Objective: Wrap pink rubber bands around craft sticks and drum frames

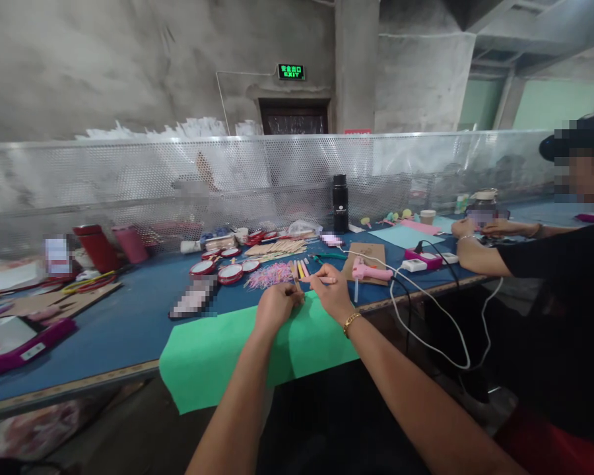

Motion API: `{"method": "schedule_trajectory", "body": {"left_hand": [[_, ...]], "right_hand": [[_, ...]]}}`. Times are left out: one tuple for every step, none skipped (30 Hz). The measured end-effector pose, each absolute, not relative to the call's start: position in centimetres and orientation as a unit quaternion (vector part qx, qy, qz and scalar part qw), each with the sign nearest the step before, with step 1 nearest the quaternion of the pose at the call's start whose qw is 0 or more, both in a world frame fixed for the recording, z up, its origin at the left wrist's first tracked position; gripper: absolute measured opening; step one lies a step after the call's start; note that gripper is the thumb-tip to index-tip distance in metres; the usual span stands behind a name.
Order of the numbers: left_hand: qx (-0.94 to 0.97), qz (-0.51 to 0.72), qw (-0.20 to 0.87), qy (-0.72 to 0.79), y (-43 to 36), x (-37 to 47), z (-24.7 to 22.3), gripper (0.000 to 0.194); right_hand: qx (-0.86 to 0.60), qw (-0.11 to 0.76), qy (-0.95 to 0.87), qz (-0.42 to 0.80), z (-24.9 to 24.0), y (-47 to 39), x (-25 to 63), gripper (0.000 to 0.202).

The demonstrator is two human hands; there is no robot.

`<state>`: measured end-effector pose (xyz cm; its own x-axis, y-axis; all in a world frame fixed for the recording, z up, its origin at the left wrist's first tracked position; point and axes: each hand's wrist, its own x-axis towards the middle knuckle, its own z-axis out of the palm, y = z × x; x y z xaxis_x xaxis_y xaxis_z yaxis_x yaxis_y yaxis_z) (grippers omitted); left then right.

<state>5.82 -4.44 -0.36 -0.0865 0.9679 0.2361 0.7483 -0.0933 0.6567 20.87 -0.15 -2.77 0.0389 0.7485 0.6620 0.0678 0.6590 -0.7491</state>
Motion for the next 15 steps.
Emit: {"method": "schedule_trajectory", "body": {"left_hand": [[0.656, 0.336, 0.160, 0.656, -4.46, 5.85, -0.31, 0.022], [0.656, 0.333, 0.159, 0.658, -4.47, 5.87, -0.27, 0.023], [0.656, 0.333, 0.160, 0.659, -4.47, 5.89, -0.26, 0.023], [0.655, 0.336, 0.160, 0.657, -4.47, 5.90, -0.26, 0.023], [0.655, 0.340, 0.161, 0.656, -4.45, 5.90, -0.28, 0.023], [0.654, 0.344, 0.162, 0.654, -4.44, 5.90, -0.29, 0.022], [0.653, 0.346, 0.163, 0.654, -4.43, 5.89, -0.31, 0.022], [0.653, 0.345, 0.163, 0.654, -4.41, 5.89, -0.32, 0.022], [0.653, 0.342, 0.163, 0.655, -4.40, 5.87, -0.32, 0.023], [0.654, 0.338, 0.163, 0.656, -4.38, 5.85, -0.33, 0.023], [0.655, 0.335, 0.163, 0.657, -4.35, 5.82, -0.34, 0.023], [0.656, 0.334, 0.164, 0.657, -4.33, 5.79, -0.37, 0.023], [0.656, 0.336, 0.165, 0.655, -4.29, 5.76, -0.40, 0.023], [0.656, 0.338, 0.167, 0.654, -4.26, 5.73, -0.44, 0.023], [0.656, 0.342, 0.169, 0.651, -4.23, 5.70, -0.48, 0.023]], "right_hand": [[-0.322, 0.649, -0.638, 0.261, -2.78, -0.14, 20.86, 0.020], [-0.324, 0.651, -0.636, 0.259, -2.79, -0.13, 20.85, 0.020], [-0.323, 0.650, -0.638, 0.258, -2.80, -0.12, 20.84, 0.019], [-0.320, 0.648, -0.641, 0.258, -2.81, -0.11, 20.82, 0.019], [-0.316, 0.646, -0.645, 0.258, -2.81, -0.11, 20.81, 0.019], [-0.312, 0.645, -0.647, 0.259, -2.82, -0.10, 20.81, 0.019], [-0.311, 0.645, -0.648, 0.260, -2.83, -0.10, 20.81, 0.019], [-0.312, 0.646, -0.646, 0.260, -2.83, -0.09, 20.82, 0.020], [-0.316, 0.648, -0.643, 0.259, -2.84, -0.09, 20.83, 0.020], [-0.319, 0.650, -0.640, 0.256, -2.85, -0.08, 20.86, 0.021], [-0.322, 0.653, -0.637, 0.253, -2.86, -0.08, 20.88, 0.021], [-0.324, 0.654, -0.636, 0.251, -2.87, -0.07, 20.90, 0.022], [-0.322, 0.655, -0.636, 0.251, -2.87, -0.06, 20.91, 0.022], [-0.318, 0.654, -0.638, 0.254, -2.87, -0.06, 20.92, 0.021], [-0.313, 0.651, -0.641, 0.258, -2.86, -0.06, 20.91, 0.020]]}}
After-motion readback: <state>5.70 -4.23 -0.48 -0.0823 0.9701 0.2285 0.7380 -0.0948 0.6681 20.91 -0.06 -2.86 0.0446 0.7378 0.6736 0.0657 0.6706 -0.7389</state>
